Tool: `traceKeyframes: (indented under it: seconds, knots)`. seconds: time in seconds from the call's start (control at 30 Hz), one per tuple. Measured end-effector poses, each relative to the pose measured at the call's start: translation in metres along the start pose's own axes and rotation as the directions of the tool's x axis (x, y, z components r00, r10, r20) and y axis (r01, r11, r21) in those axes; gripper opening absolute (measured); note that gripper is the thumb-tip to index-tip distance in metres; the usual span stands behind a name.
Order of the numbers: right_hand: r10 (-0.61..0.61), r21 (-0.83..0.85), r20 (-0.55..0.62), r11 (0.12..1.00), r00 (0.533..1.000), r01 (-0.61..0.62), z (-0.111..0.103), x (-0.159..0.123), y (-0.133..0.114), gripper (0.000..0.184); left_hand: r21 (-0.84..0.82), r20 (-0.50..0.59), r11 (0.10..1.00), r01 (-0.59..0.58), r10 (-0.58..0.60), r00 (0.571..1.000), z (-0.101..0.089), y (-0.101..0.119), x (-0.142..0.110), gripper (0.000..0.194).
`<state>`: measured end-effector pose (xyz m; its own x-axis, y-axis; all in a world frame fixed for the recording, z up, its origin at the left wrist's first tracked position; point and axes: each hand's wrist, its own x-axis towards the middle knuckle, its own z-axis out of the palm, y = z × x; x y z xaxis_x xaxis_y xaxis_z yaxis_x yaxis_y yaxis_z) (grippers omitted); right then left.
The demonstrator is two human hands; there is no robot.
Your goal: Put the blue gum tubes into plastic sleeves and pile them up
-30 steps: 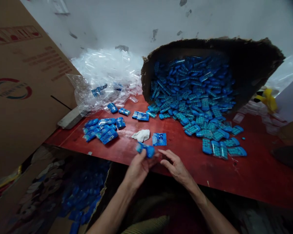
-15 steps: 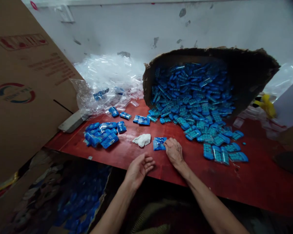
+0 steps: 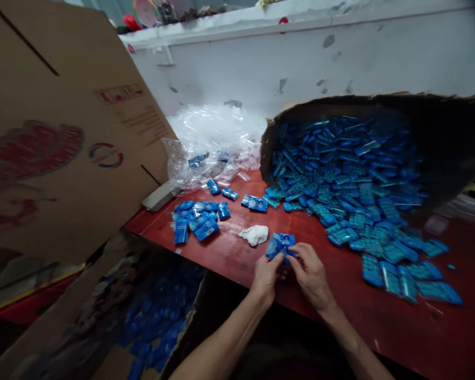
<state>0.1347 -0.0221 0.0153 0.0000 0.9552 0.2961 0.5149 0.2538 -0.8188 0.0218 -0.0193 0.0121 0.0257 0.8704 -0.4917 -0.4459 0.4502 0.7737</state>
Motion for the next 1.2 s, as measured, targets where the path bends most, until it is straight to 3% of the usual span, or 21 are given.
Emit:
traceKeyframes:
  seconds: [0.1, 0.2, 0.33, 0.43, 0.57, 0.83, 1.07, 1.2]
  knots:
    - [0.263, 0.352, 0.159, 0.885, 0.952, -0.303, 0.007, 0.002, 0.009, 0.031, 0.025, 0.005, 0.997, -0.074, 0.074, 0.997, 0.0, -0.004, -0.001, 0.03]
    - [0.364, 0.47, 0.273, 0.758, 0.891, -0.453, 0.01, 0.005, 0.014, 0.028, 0.136, -0.016, 0.98, -0.145, 0.149, 0.989, -0.002, -0.003, -0.003, 0.025]
    - [0.35, 0.386, 0.221, 0.826, 0.91, -0.411, 0.008, 0.005, 0.011, 0.026, 0.229, -0.034, 0.958, -0.17, 0.183, 0.983, -0.004, 0.001, -0.002, 0.024]
    - [0.328, 0.356, 0.199, 0.854, 0.924, -0.379, 0.01, 0.003, 0.007, 0.026, 0.175, -0.056, 0.969, -0.177, 0.189, 0.98, -0.001, 0.0, 0.004, 0.025]
    - [0.327, 0.294, 0.082, 0.895, 0.941, -0.336, 0.018, -0.001, 0.003, 0.024, 0.058, -0.085, 0.977, -0.205, 0.209, 0.974, 0.003, -0.005, 0.009, 0.027]
    - [0.308, 0.217, -0.005, 0.929, 0.951, -0.3, 0.022, -0.004, 0.003, 0.022, 0.036, -0.068, 0.992, -0.122, 0.124, 0.99, 0.008, -0.009, 0.012, 0.028]
    - [0.332, 0.316, 0.022, 0.893, 0.943, -0.321, 0.02, -0.007, 0.006, 0.024, 0.052, -0.009, 0.991, -0.123, 0.123, 0.992, 0.01, -0.01, 0.01, 0.026]
    - [0.367, 0.44, 0.094, 0.819, 0.926, -0.369, 0.014, -0.004, 0.004, 0.016, 0.134, -0.06, 0.983, -0.127, 0.136, 0.989, 0.011, -0.008, 0.005, 0.029]
